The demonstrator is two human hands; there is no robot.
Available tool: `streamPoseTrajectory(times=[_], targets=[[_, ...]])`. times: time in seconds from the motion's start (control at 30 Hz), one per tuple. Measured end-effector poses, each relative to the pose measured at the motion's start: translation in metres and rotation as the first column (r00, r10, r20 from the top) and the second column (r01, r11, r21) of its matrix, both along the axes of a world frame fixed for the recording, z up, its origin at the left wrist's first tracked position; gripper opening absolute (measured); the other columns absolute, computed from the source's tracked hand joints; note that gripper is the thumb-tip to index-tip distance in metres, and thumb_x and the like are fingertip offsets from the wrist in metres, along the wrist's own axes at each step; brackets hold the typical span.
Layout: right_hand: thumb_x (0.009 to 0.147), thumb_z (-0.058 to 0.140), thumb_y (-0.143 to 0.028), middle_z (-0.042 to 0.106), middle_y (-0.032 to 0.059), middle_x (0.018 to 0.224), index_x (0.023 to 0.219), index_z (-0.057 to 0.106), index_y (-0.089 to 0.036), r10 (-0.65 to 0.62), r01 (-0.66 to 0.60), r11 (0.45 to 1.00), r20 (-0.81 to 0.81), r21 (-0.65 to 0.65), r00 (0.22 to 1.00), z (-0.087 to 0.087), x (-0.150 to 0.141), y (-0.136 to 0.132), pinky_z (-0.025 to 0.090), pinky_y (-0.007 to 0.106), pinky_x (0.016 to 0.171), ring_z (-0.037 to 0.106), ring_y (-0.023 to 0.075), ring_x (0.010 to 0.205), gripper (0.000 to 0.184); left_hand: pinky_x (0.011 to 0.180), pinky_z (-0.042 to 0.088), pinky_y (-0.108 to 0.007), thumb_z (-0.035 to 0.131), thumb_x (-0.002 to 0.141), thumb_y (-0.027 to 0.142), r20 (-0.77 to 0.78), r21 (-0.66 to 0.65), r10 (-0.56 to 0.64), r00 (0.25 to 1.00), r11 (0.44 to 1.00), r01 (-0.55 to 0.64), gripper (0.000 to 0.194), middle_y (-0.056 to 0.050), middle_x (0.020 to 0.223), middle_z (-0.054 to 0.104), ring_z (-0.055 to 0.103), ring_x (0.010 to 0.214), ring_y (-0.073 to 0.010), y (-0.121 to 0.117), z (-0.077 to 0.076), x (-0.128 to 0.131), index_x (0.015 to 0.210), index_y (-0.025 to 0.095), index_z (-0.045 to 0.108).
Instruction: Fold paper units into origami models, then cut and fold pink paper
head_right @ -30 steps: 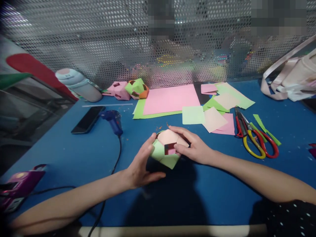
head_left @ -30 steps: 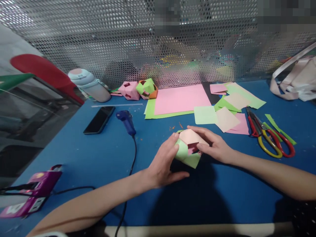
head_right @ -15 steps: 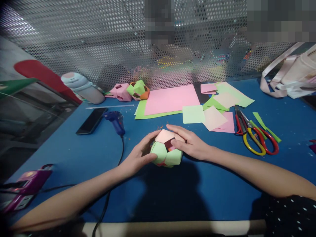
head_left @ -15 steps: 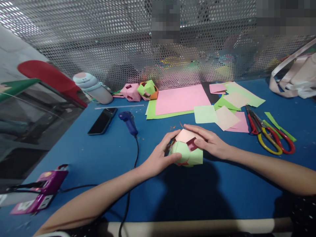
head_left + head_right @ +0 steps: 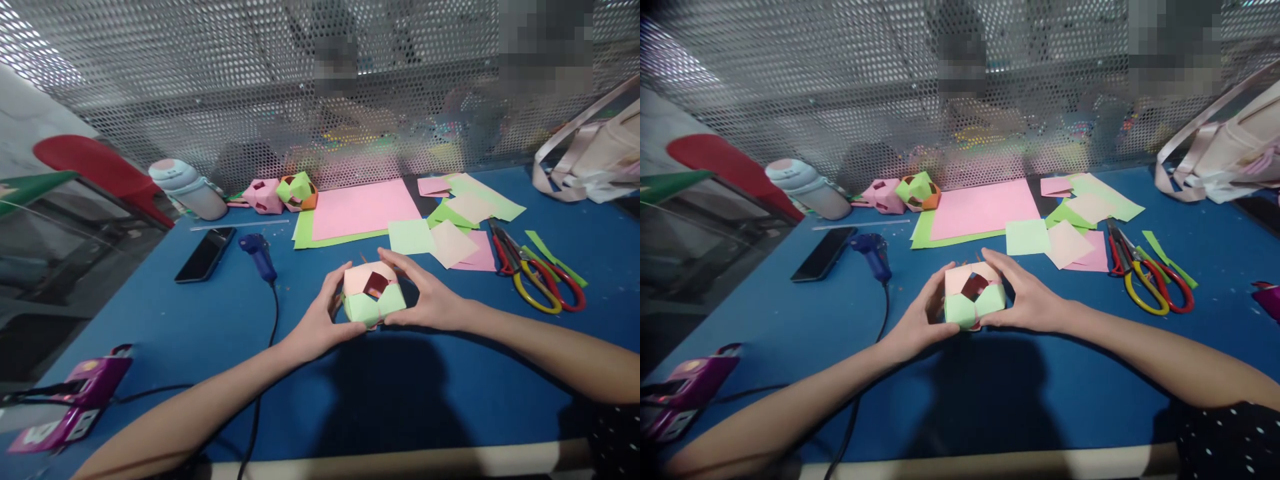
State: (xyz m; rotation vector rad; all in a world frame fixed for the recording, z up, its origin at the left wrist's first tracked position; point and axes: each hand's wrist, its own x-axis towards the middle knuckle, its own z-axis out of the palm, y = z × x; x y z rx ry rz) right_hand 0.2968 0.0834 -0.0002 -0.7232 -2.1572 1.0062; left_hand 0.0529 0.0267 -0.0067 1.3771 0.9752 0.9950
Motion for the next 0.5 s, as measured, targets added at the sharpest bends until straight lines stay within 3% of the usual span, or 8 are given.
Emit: streamPoseTrajectory(times=[0.17,0.5], targets=[[0.073,0.082,-0.048,0.039,0.0137,0.156,0.154,0.029,-0.032,-0.019,0.021,0.997,-0.027,0.072,0.999,-0.0029,0.0001,-0.0004,0.035,0.061,0.115,0.038,0.0345,0.144,0.099,0.118,0.031,-0.058,0.086,0.069,0.04,0.065,0.015,-0.034,0.997,0.999,0.033,0.091,-0.015,0.156,0.036,0.036,0.145,-0.0368,0.0041,-0.0068,-0.0014,0.144,0.029,0.036],[0.076,0.076,-0.057,0.048,0.0146,0.15,0.149,0.038,-0.028,-0.029,0.027,0.972,0.007,0.233,1.0,-0.0096,-0.001,0.0046,0.041,0.059,0.112,0.044,0.0336,0.139,0.087,0.119,0.025,-0.061,0.079,0.078,0.039,-0.065,0.172,-0.039,0.997,0.984,0.05,0.085,-0.015,0.161,0.027,0.028,0.149,-0.0367,0.01,-0.0094,-0.0073,0.148,0.029,0.032]])
